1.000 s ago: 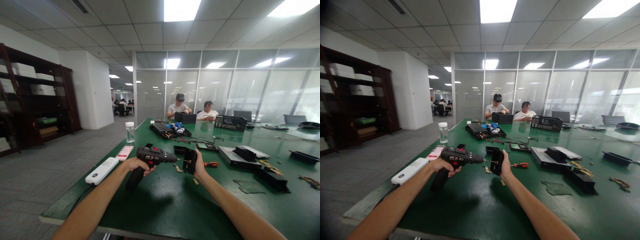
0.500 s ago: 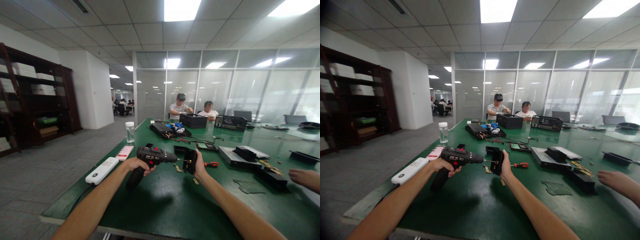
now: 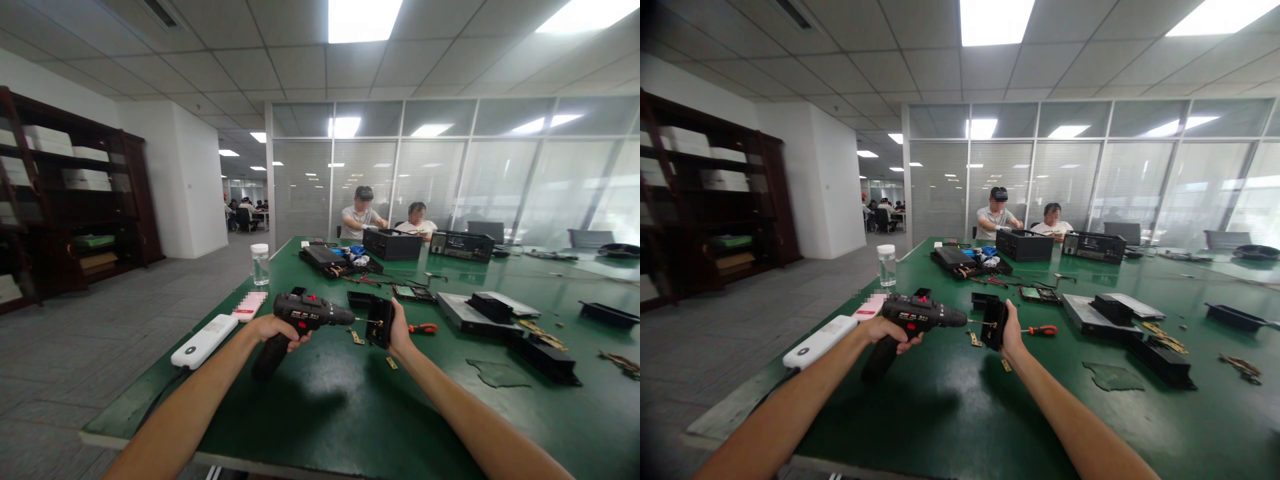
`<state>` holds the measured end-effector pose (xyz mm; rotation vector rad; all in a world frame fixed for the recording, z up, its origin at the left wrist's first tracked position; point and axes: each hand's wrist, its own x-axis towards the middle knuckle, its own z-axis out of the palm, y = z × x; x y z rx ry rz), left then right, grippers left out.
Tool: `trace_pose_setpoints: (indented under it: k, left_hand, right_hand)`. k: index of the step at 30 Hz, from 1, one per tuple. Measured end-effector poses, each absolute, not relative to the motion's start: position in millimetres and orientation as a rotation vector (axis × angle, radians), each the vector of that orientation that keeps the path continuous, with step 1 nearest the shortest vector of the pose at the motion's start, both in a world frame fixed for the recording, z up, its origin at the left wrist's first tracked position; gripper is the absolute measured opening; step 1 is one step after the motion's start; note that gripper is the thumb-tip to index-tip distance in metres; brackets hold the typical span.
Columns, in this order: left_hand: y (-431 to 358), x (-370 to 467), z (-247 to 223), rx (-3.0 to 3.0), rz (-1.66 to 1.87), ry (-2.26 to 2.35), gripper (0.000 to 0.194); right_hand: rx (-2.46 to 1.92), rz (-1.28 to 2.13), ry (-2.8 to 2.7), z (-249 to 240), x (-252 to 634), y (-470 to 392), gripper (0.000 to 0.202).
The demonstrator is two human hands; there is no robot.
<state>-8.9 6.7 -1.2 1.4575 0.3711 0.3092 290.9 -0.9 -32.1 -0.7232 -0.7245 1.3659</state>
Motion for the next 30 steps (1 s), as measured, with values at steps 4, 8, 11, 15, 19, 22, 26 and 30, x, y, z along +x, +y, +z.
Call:
trace_pose_setpoints:
  k: [4,8,11,15,19,22,26,30]
  left_hand:
    - [6.7,-8.7,-1.4,1.468,0.318,0.375,0.035]
    - [7.2,-8.8,-2.8,1.459,0.321,0.373,0.034]
    - [7.6,-9.0,-3.4,1.462,0.320,0.371,0.034]
    - [8.2,-9.1,-3.8,1.476,0.327,0.369,0.033]
    - [8.2,-9.0,-4.0,1.468,0.329,0.365,0.037]
    - [7.7,-8.8,-3.5,1.470,0.328,0.364,0.038]
    - [7.4,-8.6,-2.8,1.473,0.324,0.369,0.037]
    - [7.4,-9.0,-2.4,1.460,0.316,0.371,0.035]
  right_hand:
    - [-0.726,1.372,-0.715,-32.1,290.8,-1.2,0.040]
    - [-0.720,1.365,-0.704,-30.4,289.4,-3.0,0.038]
    - [-0.726,1.359,-0.693,-28.7,288.4,-4.4,0.039]
    - [-0.730,1.352,-0.684,-28.6,288.4,-4.7,0.038]
    - [-0.720,1.360,-0.698,-30.6,289.5,-3.3,0.039]
    - [-0.715,1.365,-0.698,-31.6,290.2,-2.5,0.039]
    - [-0.710,1.368,-0.707,-30.9,290.2,-2.9,0.040]
    - [-0.710,1.369,-0.721,-29.5,289.6,-4.3,0.041]
